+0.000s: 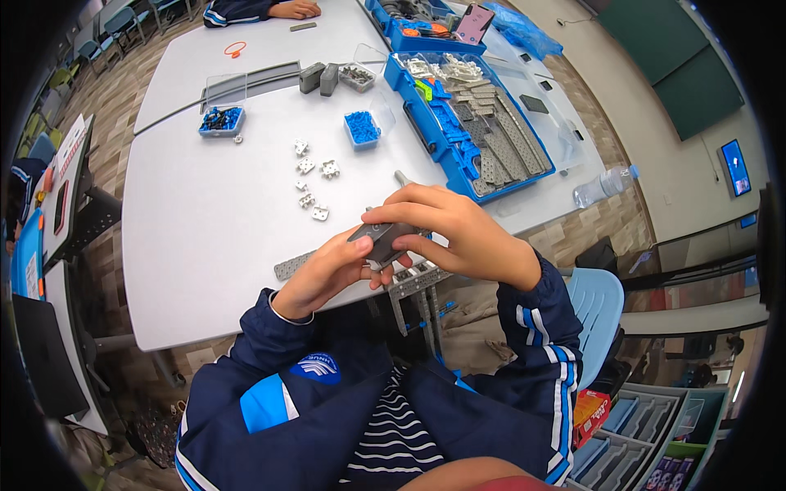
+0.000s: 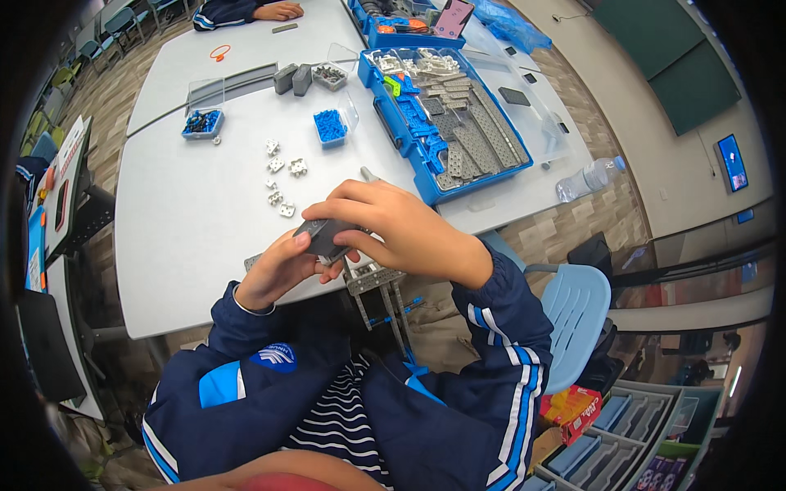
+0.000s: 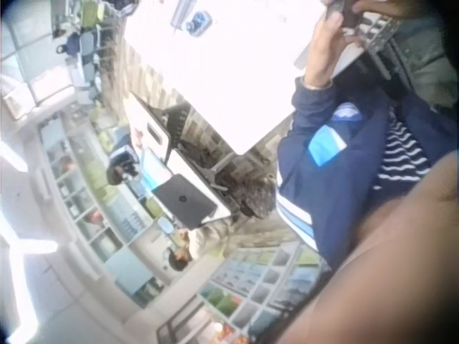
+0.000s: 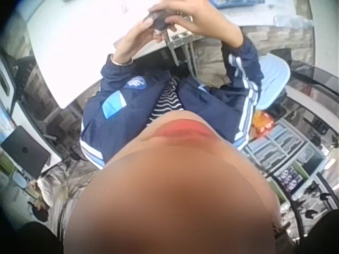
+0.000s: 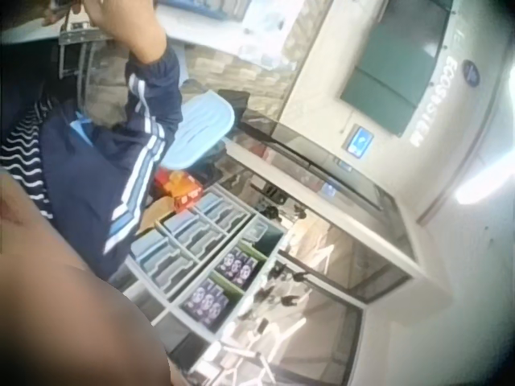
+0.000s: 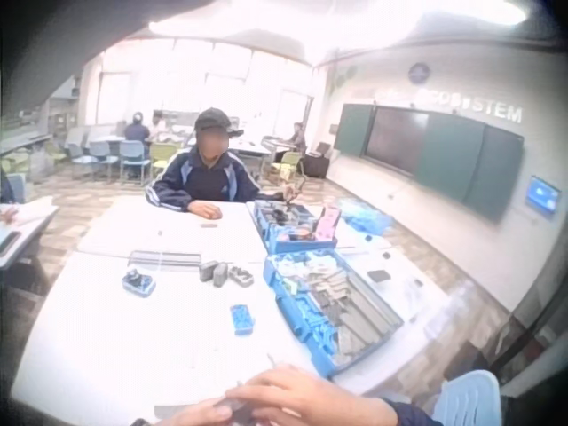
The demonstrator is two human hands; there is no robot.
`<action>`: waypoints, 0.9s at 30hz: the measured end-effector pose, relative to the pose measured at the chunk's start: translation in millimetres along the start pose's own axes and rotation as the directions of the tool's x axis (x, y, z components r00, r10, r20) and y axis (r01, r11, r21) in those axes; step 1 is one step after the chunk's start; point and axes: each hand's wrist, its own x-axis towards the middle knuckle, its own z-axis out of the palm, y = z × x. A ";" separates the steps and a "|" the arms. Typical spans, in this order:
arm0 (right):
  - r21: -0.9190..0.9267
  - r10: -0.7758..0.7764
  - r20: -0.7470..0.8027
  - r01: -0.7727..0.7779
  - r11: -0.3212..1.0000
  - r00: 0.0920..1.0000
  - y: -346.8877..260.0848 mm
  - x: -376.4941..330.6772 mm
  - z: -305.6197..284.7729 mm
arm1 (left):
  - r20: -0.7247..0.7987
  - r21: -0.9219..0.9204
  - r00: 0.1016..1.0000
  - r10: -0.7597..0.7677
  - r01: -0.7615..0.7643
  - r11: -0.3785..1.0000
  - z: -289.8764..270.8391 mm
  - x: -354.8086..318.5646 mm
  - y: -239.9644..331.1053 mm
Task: The person assembles a mechanical structure using gray and blue plastic components, connecting beams and attaching a gray motor-like unit. They repeatedly pick up parts, align them, and secure connections while occasionally referencing a phone on the table.
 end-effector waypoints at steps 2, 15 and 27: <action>0.088 0.092 0.032 -0.095 0.992 0.995 4.4 2.0 -1.1 | 0.011 -0.098 1.000 0.015 -0.013 0.995 -9.0 2.2 -0.1; 0.352 0.312 -0.048 -0.276 0.894 0.949 20.1 -1.2 -3.0 | 0.046 -0.014 0.998 0.040 -0.040 0.999 -19.0 1.1 3.8; 0.522 0.473 -0.377 -0.239 0.819 0.796 -7.0 -32.0 23.9 | -0.147 0.108 0.959 0.241 -0.226 0.968 16.0 11.5 -7.1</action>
